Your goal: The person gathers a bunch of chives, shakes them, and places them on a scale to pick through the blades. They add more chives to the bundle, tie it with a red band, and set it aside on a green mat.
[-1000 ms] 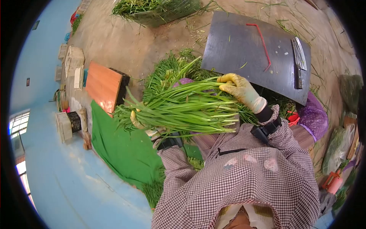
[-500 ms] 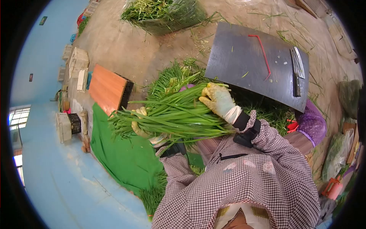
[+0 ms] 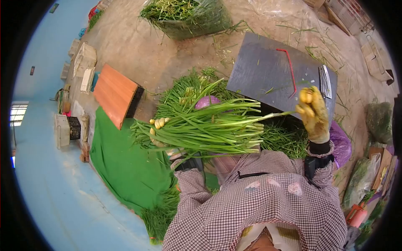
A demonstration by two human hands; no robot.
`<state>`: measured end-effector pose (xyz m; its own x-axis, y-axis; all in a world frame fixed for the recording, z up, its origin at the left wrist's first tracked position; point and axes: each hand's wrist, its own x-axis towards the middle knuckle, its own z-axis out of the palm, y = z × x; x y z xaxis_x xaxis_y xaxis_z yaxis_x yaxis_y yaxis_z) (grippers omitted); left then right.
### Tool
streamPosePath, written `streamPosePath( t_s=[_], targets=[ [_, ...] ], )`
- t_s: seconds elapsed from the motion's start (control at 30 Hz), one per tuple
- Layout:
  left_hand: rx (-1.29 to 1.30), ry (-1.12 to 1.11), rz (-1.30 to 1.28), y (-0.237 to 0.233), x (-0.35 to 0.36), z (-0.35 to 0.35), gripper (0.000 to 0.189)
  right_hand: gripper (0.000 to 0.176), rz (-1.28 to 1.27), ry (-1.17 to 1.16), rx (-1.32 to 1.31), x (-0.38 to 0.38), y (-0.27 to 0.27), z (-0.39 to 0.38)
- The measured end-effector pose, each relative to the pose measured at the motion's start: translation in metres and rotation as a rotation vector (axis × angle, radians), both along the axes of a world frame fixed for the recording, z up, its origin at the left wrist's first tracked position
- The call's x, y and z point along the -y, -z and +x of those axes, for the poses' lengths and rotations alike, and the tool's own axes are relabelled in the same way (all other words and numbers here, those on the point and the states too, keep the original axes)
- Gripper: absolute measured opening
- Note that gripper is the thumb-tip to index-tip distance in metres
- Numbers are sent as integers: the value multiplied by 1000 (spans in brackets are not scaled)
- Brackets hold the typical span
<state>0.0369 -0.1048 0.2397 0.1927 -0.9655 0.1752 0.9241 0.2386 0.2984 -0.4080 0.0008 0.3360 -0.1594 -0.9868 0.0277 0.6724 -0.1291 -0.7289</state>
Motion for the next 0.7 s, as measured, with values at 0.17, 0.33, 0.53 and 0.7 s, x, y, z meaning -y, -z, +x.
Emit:
streamPosePath(
  t_s=[0.17,0.33,0.53,0.7],
  targets=[
    [-29,-16,7,4,2,-1,23,20,338,-43,-498,-44,17,-45],
    [-28,28,-171,-13,7,-16,24,27,161,-202,-685,-2,26,77],
    [144,36,-322,-48,3,-20,32,40,166,-230,-1414,64,43,161],
    [138,-31,-275,-61,-8,-31,35,27,-70,-203,-979,74,44,183]
  ],
)
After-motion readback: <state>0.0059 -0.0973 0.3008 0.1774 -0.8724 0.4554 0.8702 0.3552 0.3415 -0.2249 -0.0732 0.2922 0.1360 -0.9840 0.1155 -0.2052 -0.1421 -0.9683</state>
